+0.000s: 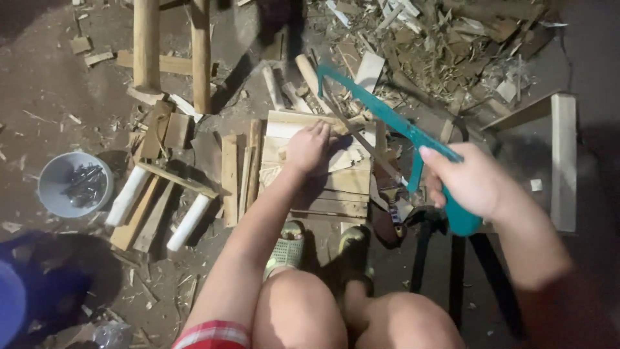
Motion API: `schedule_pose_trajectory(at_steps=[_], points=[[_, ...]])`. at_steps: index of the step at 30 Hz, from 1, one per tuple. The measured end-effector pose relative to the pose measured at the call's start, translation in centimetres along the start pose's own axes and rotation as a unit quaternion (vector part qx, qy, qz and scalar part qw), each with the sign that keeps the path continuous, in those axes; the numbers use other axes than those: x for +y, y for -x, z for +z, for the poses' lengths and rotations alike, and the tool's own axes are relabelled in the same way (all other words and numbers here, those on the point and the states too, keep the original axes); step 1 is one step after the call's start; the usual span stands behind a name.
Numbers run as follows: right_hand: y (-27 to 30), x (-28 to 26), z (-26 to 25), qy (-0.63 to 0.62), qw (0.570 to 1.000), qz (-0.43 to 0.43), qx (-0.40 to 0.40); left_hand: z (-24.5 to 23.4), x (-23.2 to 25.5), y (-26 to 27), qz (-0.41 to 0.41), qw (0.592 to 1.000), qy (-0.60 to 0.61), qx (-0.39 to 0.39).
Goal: The person uses a hand saw to cut a piece of wood placed on a wooden workbench. They then switch to a curved blade tool to further shape or split the wood. The person handles the wood pieces and tools throughout the process.
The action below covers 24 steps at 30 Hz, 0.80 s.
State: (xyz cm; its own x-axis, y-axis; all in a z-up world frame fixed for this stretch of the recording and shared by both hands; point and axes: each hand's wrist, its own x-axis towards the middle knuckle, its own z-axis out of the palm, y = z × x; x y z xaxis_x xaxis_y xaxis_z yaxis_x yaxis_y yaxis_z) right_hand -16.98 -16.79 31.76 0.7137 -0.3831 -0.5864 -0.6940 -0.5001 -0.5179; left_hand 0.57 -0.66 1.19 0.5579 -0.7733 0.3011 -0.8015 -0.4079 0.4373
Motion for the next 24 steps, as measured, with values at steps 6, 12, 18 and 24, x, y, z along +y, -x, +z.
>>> schedule_pose_trajectory(at_steps=[6,12,18,24], points=[[-0.6,-1.5,-1.5,-0.014,0.998,0.055,0.000,3.2,-1.9,0.2,0.007,0.999,-0.051,-0.010],[2.0,0.6,0.8,-0.028,0.999,0.006,0.040,1.7,-1.2,0.4,0.039,0.996,-0.080,0.010],[2.0,13.4,9.0,-0.129,0.986,-0.042,0.093,-2.4,1.4,0.4,0.023,0.998,-0.062,0.007],[0.1,22.1,16.5,-0.085,0.976,-0.127,0.155,0.0,-0.5,0.3,0.019,0.996,-0.083,-0.018]])
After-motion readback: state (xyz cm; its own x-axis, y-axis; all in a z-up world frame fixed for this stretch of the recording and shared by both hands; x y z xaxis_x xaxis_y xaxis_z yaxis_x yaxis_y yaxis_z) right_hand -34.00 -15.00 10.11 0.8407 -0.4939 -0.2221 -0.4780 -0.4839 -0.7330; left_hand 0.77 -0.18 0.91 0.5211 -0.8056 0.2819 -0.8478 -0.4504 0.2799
